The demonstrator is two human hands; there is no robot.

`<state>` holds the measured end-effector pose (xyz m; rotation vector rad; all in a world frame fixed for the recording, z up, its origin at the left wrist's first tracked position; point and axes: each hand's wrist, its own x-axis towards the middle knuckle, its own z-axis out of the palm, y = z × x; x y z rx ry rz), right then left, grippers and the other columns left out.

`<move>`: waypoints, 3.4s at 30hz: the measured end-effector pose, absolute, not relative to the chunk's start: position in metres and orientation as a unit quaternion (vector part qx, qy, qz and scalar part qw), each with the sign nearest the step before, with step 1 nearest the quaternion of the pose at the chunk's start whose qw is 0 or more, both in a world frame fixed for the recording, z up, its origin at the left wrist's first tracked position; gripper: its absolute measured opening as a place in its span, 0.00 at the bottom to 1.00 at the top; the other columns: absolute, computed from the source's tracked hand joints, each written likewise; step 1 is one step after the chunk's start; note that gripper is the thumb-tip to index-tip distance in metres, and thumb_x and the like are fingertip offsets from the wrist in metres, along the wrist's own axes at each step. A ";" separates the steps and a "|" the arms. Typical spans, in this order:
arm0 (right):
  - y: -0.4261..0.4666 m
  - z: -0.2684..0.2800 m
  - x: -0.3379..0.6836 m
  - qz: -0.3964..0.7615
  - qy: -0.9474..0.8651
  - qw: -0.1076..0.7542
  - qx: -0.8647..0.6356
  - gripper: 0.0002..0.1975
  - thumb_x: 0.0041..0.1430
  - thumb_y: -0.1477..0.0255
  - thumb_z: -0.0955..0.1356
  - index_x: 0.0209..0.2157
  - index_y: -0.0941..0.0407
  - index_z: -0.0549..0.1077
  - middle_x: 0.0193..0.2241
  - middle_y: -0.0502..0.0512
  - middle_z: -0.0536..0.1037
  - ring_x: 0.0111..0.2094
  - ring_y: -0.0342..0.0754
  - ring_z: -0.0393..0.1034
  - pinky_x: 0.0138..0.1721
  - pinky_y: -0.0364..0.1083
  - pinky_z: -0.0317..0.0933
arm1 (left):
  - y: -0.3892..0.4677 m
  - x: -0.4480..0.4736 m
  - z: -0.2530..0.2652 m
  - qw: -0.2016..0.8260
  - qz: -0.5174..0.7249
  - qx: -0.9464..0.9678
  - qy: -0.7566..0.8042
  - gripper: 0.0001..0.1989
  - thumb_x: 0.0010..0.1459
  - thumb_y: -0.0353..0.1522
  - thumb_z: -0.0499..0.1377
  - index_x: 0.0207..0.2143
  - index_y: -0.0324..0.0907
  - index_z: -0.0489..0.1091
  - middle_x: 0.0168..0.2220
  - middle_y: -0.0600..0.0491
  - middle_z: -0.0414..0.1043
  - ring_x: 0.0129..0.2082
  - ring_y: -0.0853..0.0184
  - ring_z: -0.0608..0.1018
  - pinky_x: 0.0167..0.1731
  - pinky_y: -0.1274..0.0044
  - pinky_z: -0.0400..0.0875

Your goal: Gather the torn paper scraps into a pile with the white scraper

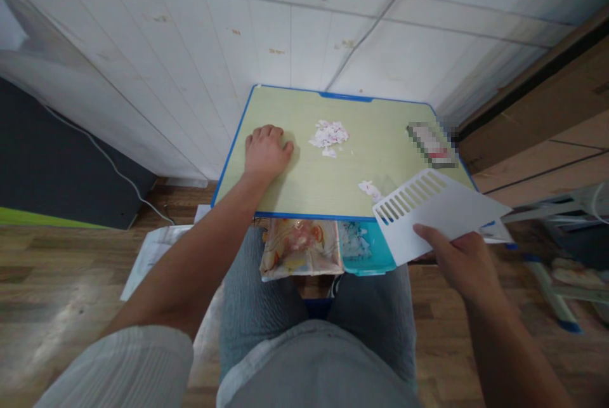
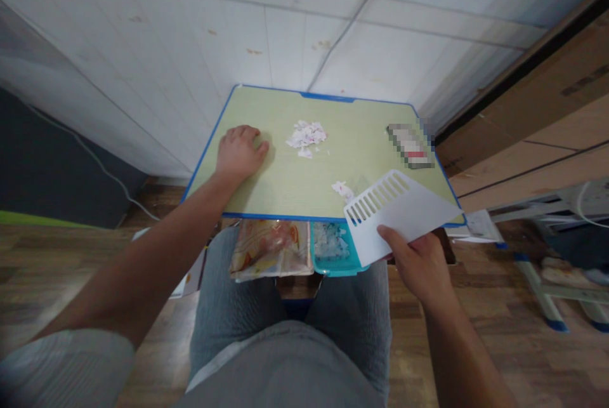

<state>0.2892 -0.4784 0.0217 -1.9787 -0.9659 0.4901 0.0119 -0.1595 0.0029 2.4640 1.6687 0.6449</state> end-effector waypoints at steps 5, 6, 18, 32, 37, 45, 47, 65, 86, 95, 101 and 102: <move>-0.474 0.012 0.282 0.209 -0.384 0.439 -0.785 0.13 0.60 0.56 0.76 0.31 0.51 0.81 0.28 0.57 0.86 0.29 0.60 0.83 0.29 0.52 0.78 | -0.160 0.012 0.003 0.046 0.217 0.808 0.546 0.20 0.72 0.38 0.57 0.59 0.38 0.77 0.62 0.35 0.76 0.66 0.41 0.72 0.67 0.55 0.64; -0.472 0.012 0.279 0.222 -0.387 0.442 -0.778 0.13 0.61 0.57 0.76 0.32 0.51 0.81 0.28 0.57 0.86 0.28 0.60 0.83 0.29 0.52 0.78 | -0.160 0.012 0.002 0.045 0.219 0.808 0.545 0.20 0.73 0.38 0.57 0.59 0.38 0.76 0.62 0.35 0.76 0.66 0.41 0.72 0.67 0.55 0.64; -0.441 0.016 0.225 0.257 -0.414 0.463 -0.740 0.19 0.55 0.58 0.78 0.43 0.56 0.85 0.42 0.61 0.90 0.44 0.64 0.86 0.43 0.55 0.80 | -0.160 0.012 -0.001 0.035 0.230 0.809 0.541 0.18 0.72 0.38 0.58 0.58 0.40 0.78 0.62 0.37 0.78 0.65 0.42 0.74 0.66 0.55 0.67; -0.407 0.055 0.254 0.220 -0.387 0.500 -0.742 0.20 0.55 0.52 0.80 0.28 0.51 0.74 0.18 0.49 0.75 0.16 0.47 0.68 0.16 0.46 0.64 | -0.158 0.013 -0.003 0.047 0.252 0.806 0.533 0.17 0.71 0.37 0.58 0.56 0.42 0.78 0.61 0.36 0.78 0.65 0.41 0.74 0.66 0.51 0.67; -0.388 0.050 0.261 0.268 -0.391 0.475 -0.742 0.21 0.50 0.51 0.81 0.32 0.51 0.76 0.20 0.52 0.78 0.18 0.52 0.74 0.19 0.49 0.70 | -0.157 0.013 -0.005 0.054 0.261 0.803 0.533 0.16 0.71 0.37 0.59 0.56 0.42 0.78 0.61 0.37 0.78 0.65 0.41 0.74 0.66 0.51 0.67; -0.384 0.036 0.277 0.256 -0.417 0.400 -0.775 0.22 0.55 0.53 0.77 0.20 0.52 0.73 0.15 0.56 0.76 0.15 0.49 0.69 0.18 0.47 0.65 | -0.159 0.014 -0.002 0.058 0.243 0.804 0.539 0.19 0.71 0.37 0.57 0.58 0.40 0.78 0.62 0.36 0.77 0.66 0.42 0.73 0.67 0.53 0.65; -0.378 0.035 0.266 0.264 -0.413 0.408 -0.770 0.21 0.54 0.53 0.77 0.21 0.54 0.75 0.14 0.55 0.75 0.14 0.48 0.68 0.17 0.47 0.64 | -0.160 0.014 -0.001 0.056 0.241 0.805 0.540 0.19 0.72 0.37 0.57 0.58 0.40 0.78 0.62 0.36 0.77 0.66 0.42 0.73 0.67 0.53 0.65; -0.316 0.045 0.226 0.400 -0.554 0.354 -0.639 0.20 0.53 0.53 0.79 0.26 0.55 0.77 0.15 0.50 0.74 0.14 0.43 0.64 0.16 0.43 0.59 | -0.132 0.007 -0.017 0.116 0.413 0.709 0.560 0.19 0.63 0.23 0.55 0.52 0.48 0.74 0.56 0.44 0.80 0.60 0.51 0.78 0.65 0.59 0.72; -0.285 0.065 0.221 0.455 -0.649 0.237 -0.561 0.21 0.55 0.51 0.79 0.27 0.55 0.80 0.17 0.49 0.73 0.17 0.43 0.63 0.18 0.43 0.57 | -0.106 0.002 -0.033 0.275 0.595 0.563 0.504 0.06 0.69 0.38 0.65 0.40 0.48 0.73 0.43 0.49 0.80 0.52 0.54 0.82 0.60 0.61 0.76; -0.292 0.078 0.209 0.476 -0.691 0.193 -0.509 0.18 0.58 0.54 0.78 0.35 0.56 0.86 0.24 0.48 0.79 0.22 0.42 0.67 0.22 0.41 0.60 | -0.096 -0.007 -0.035 0.281 0.656 0.509 0.481 0.11 0.69 0.43 0.65 0.39 0.48 0.70 0.41 0.50 0.78 0.50 0.55 0.81 0.55 0.65 0.78; -0.311 0.082 0.222 0.413 -0.647 0.273 -0.580 0.24 0.57 0.49 0.79 0.28 0.56 0.80 0.18 0.49 0.74 0.18 0.42 0.64 0.19 0.42 0.57 | -0.096 -0.005 -0.036 0.302 0.646 0.527 0.463 0.15 0.68 0.46 0.67 0.37 0.48 0.69 0.40 0.50 0.77 0.51 0.54 0.80 0.54 0.64 0.77; -0.314 0.081 0.225 0.395 -0.637 0.293 -0.593 0.25 0.57 0.47 0.79 0.26 0.56 0.78 0.17 0.49 0.73 0.17 0.43 0.64 0.18 0.42 0.57 | -0.096 -0.005 -0.036 0.301 0.643 0.530 0.464 0.14 0.68 0.45 0.67 0.37 0.48 0.69 0.39 0.50 0.77 0.50 0.54 0.80 0.54 0.64 0.77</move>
